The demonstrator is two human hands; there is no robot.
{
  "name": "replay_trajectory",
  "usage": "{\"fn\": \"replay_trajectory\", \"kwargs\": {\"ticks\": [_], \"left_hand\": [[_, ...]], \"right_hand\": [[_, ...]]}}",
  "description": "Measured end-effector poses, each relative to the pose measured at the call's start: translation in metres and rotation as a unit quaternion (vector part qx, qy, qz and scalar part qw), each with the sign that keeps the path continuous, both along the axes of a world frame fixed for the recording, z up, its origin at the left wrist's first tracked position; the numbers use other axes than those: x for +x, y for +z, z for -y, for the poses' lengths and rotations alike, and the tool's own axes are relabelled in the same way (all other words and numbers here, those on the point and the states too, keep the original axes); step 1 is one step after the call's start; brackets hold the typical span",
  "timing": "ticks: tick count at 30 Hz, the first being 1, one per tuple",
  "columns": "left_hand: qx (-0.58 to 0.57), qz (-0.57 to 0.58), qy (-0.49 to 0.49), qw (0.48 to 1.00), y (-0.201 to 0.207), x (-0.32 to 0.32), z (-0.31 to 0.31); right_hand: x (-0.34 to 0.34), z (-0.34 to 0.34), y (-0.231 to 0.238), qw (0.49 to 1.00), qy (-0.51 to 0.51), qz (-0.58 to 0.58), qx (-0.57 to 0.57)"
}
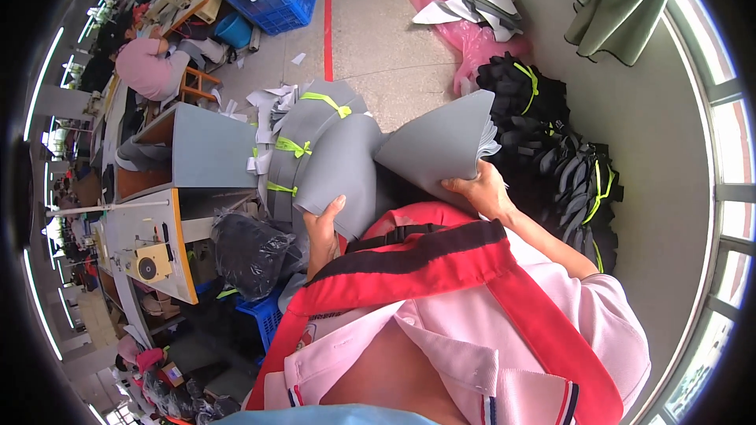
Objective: Cleaning and wiping grey panels with a cloth on a workbench.
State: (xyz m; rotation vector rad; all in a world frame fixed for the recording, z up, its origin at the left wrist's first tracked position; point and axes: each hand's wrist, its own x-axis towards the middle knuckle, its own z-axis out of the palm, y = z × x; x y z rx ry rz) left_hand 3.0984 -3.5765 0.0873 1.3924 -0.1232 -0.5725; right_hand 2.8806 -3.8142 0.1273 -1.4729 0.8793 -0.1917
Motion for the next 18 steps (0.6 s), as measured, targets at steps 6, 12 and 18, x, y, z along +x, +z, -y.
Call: {"fn": "replay_trajectory", "kwargs": {"ticks": [6,12,18], "left_hand": [[-0.011,0.001,-0.100,0.995,0.008,0.118,0.092],[0.014,-0.026,-0.107,0.994,-0.002,0.199,0.198],[-0.003,-0.020,-0.025,0.999,-0.016,0.278,0.303]], "right_hand": [[0.077,0.064,0.030,0.997,-0.078,0.006,-0.010],[0.130,0.146,0.011,0.994,-0.104,0.018,-0.040],[0.212,0.270,0.027,0.993,-0.089,-0.019,-0.072]]}}
